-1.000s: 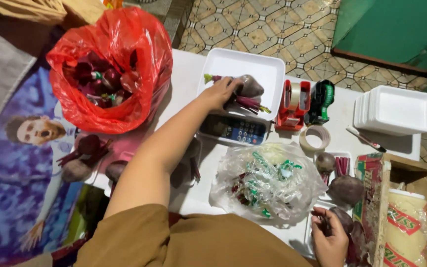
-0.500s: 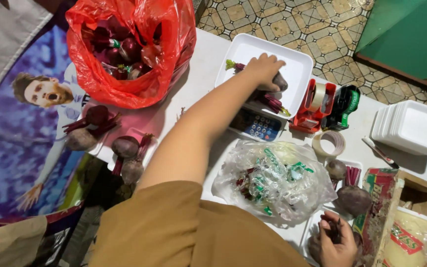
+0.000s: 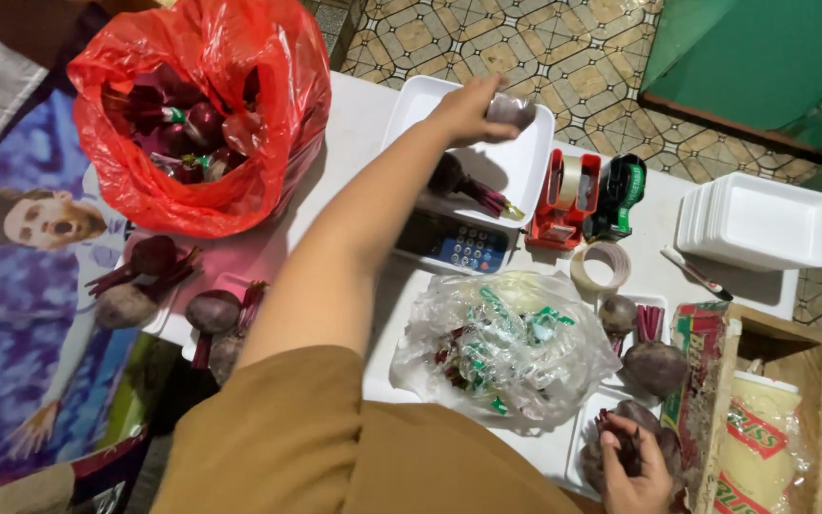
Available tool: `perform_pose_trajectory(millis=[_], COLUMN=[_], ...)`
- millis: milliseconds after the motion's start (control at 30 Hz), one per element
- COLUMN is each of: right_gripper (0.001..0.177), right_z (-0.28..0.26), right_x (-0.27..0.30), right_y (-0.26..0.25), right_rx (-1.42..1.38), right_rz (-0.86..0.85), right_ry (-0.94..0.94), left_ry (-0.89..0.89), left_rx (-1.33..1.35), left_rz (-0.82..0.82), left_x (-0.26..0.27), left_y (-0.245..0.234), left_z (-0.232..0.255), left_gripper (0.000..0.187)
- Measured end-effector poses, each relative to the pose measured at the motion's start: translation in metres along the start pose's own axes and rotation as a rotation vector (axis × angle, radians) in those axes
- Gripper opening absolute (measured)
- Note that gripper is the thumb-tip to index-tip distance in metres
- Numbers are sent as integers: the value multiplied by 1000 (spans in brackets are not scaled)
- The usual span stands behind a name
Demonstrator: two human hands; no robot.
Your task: Trimming, bagging, and weighing beetroots for distribution
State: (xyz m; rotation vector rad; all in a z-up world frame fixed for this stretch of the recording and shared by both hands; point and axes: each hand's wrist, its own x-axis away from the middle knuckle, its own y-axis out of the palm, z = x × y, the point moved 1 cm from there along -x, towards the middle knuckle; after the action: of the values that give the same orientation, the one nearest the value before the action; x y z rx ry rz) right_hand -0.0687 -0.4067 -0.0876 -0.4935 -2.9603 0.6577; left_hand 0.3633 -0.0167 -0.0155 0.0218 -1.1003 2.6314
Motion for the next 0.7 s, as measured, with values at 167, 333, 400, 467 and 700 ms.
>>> perform_pose_trajectory(millis=[167,333,400,467,700], right_gripper=[24,24,20,20,38], right_z=[-39,-78,-107,-123,-163], right_x=[-13,-23,-24,-24,-23], right_y=[18,38,45,52,71], right_rx=[-34,-6,-17,-42,-139], right_rz=[-122,-226,-336,-382,-452], right_ry=[61,55,51,64,197], left_ry=[-6,-235,-271,-304,-605], left_rx=[778,1473,1846,1980,2270], left_rz=[229,223,101,55,55], left_x=[72,177,205,214,280], left_y=[-7,-5,11,57,114], left_z=[42,91,104,76,73], left_gripper=[111,99,129,107,77])
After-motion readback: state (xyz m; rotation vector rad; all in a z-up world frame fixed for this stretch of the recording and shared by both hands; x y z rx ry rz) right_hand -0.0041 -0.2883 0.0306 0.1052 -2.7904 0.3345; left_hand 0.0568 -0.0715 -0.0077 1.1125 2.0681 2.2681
